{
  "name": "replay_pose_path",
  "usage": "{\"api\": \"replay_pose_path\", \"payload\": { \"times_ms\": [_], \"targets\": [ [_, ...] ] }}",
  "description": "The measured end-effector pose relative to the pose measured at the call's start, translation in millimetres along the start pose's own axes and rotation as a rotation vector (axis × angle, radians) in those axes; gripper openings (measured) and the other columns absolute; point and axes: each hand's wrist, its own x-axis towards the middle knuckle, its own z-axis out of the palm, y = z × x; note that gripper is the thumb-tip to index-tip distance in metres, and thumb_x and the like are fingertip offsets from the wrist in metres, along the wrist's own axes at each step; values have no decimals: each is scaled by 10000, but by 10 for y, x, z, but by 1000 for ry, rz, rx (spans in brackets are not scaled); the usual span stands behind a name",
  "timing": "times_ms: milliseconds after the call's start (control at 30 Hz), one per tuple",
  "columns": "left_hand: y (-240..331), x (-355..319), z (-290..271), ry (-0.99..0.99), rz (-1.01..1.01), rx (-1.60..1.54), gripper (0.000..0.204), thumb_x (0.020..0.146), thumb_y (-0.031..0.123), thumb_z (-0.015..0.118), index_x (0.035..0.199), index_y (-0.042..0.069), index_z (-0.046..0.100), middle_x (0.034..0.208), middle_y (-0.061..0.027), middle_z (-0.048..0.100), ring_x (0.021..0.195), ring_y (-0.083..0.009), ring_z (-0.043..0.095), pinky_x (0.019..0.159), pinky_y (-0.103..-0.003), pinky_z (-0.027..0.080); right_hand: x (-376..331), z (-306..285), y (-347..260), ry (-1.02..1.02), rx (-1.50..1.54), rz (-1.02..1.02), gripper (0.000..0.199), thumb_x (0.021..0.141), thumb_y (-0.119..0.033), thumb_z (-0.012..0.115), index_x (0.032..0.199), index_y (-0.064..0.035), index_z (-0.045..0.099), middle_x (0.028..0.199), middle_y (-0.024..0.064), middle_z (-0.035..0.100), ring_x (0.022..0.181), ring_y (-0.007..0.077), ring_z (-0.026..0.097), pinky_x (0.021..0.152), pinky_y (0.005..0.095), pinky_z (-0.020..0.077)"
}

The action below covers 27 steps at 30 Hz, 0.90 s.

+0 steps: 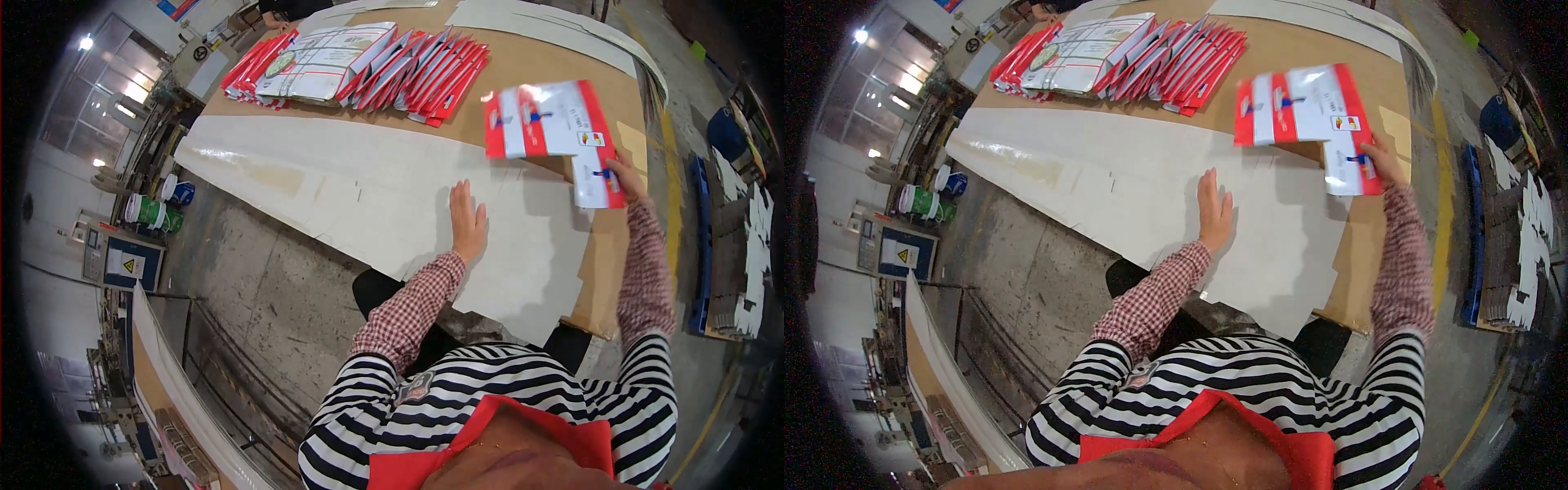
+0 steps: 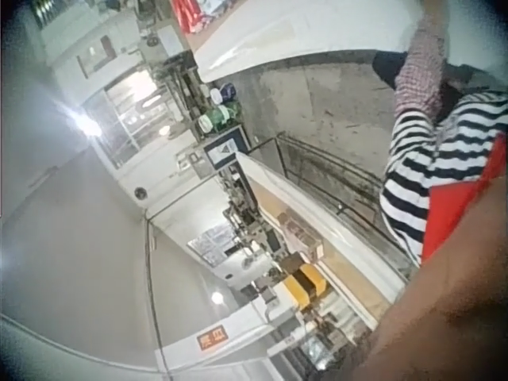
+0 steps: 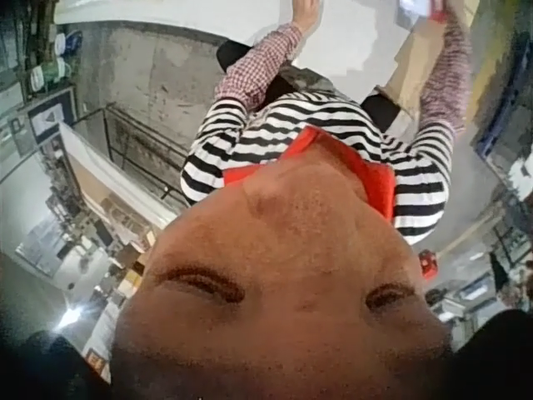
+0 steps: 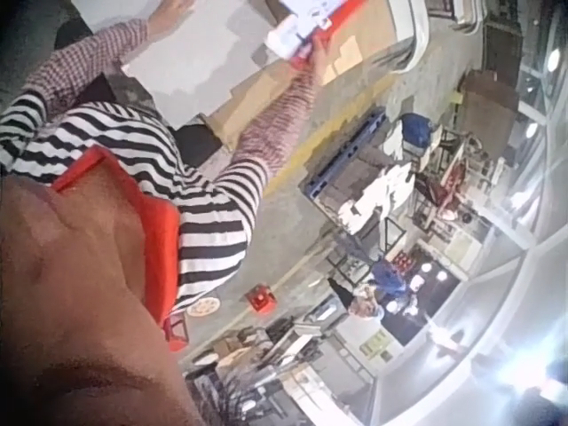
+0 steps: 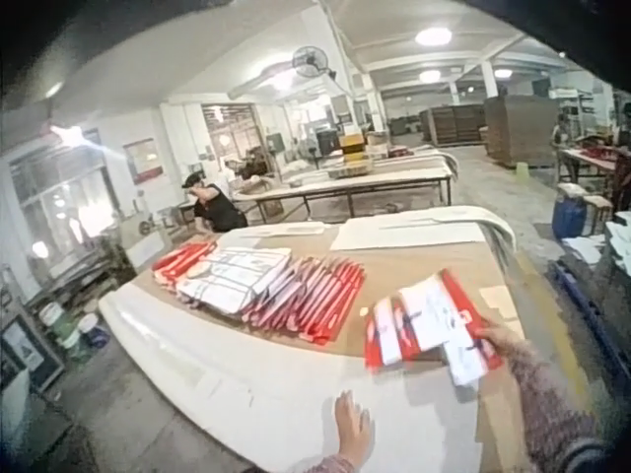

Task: The recorder is repeatedly folding and stacking red and white cardboard folders on a large industrial workbench.

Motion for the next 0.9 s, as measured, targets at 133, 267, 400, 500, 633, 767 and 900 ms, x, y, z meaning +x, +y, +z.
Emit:
{"api": "replay_pose_path", "payload": {
  "times_ms": [133,267,400,500,633,767,900],
  "targets": [
    [-65,-92,-66,1,-51,-81,566,945,200,407,1426,5,181,1449,-223,217,1358,-377,179,1115,-442,159,619,86,-281,-224,-199,158,587,820,-38,599,1362,-12,376,1091,128,630,868,154,639,761,277,536],
    [-6,-103,-127,-24,-138,-118,556,954,209,392,1423,-2,178,1440,-222,229,1350,-352,209,1113,-416,179,1364,289,-289,-335,-453,227,537,754,23,618,1277,-6,500,1018,103,649,806,150,636,730,281,538],
    [68,-45,-64,-55,-135,-161,546,961,215,384,1416,-14,188,1436,-224,235,1339,-357,228,1107,-415,190,2177,482,186,-54,-547,17,579,712,2,667,1272,-29,521,939,94,659,738,138,626,678,287,534],
    [92,-49,13,-45,-67,-158,550,967,232,384,1413,-24,190,1433,-226,245,1329,-361,243,1102,-415,197,2588,1037,627,178,-441,-59,536,727,-8,596,1255,0,505,959,145,657,774,194,639,671,333,538],
    [-212,-213,-169,-19,-118,-122,554,973,259,380,1409,-32,200,1424,-231,264,1318,-368,260,1094,-420,204,2504,3077,894,442,-458,140,407,775,-163,641,1130,-6,520,834,198,658,672,284,676,637,414,548],
    [74,-137,87,-45,-69,-207,539,970,254,391,1394,-43,241,1410,-228,296,1304,-379,283,1084,-426,216,2789,2543,959,586,-934,-172,464,776,-171,652,1174,-13,472,872,218,649,638,301,662,587,412,540],
    [-157,-148,-71,-21,-117,-126,539,963,244,407,1399,-27,244,1415,-216,296,1307,-369,286,1083,-420,225,2462,2952,683,90,-276,98,456,778,-130,673,1175,-30,474,883,173,659,606,233,644,436,358,499]
  ]
}}
